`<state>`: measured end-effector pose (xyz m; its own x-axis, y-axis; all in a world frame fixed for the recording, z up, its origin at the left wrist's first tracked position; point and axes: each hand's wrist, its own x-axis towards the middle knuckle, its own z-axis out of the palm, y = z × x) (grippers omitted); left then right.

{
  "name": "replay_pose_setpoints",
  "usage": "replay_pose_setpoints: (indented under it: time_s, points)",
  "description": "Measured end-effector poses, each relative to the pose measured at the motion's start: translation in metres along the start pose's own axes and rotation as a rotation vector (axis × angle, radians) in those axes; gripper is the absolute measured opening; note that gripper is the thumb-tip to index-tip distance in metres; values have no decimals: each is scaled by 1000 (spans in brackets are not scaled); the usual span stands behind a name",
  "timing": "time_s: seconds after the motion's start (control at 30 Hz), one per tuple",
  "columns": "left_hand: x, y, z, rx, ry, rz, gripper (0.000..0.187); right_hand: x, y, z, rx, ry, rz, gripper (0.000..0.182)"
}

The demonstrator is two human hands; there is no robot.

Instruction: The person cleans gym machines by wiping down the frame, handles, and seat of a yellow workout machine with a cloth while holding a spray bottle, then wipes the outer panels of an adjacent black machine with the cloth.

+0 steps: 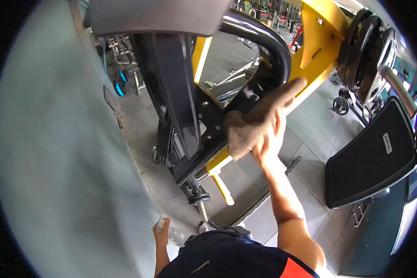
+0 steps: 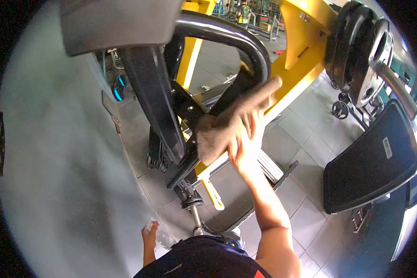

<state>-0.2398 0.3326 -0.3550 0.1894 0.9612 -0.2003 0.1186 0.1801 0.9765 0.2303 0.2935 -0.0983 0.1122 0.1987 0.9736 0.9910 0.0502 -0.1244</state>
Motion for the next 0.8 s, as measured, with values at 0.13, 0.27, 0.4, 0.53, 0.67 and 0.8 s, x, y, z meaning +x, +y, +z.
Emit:
replay_pose_setpoints:
  time_s: [0.13, 0.27, 0.4, 0.53, 0.67, 0.8]
  points:
    - [5, 1, -17, 72, -7, 84, 23, 23, 9, 65, -602, -439, -103, 42]
    - [-6, 3, -31, 44, 90, 92, 22, -116, -23, 137, -512, -544, -266, 40]
    - [-19, -4, -41, 52, 136, 65, 22, -154, -42, 147, -353, -655, 124, 32]
    - [-30, -30, -55, -6, 181, 29, 21, -202, -46, 132, 63, -353, 58, 36]
    - [-40, -34, -64, -69, 262, -87, 20, -236, -80, 107, 127, -652, -203, 42]
    - [-44, -40, -68, -14, 314, -70, 18, -247, -121, 149, -141, -1157, -532, 43]
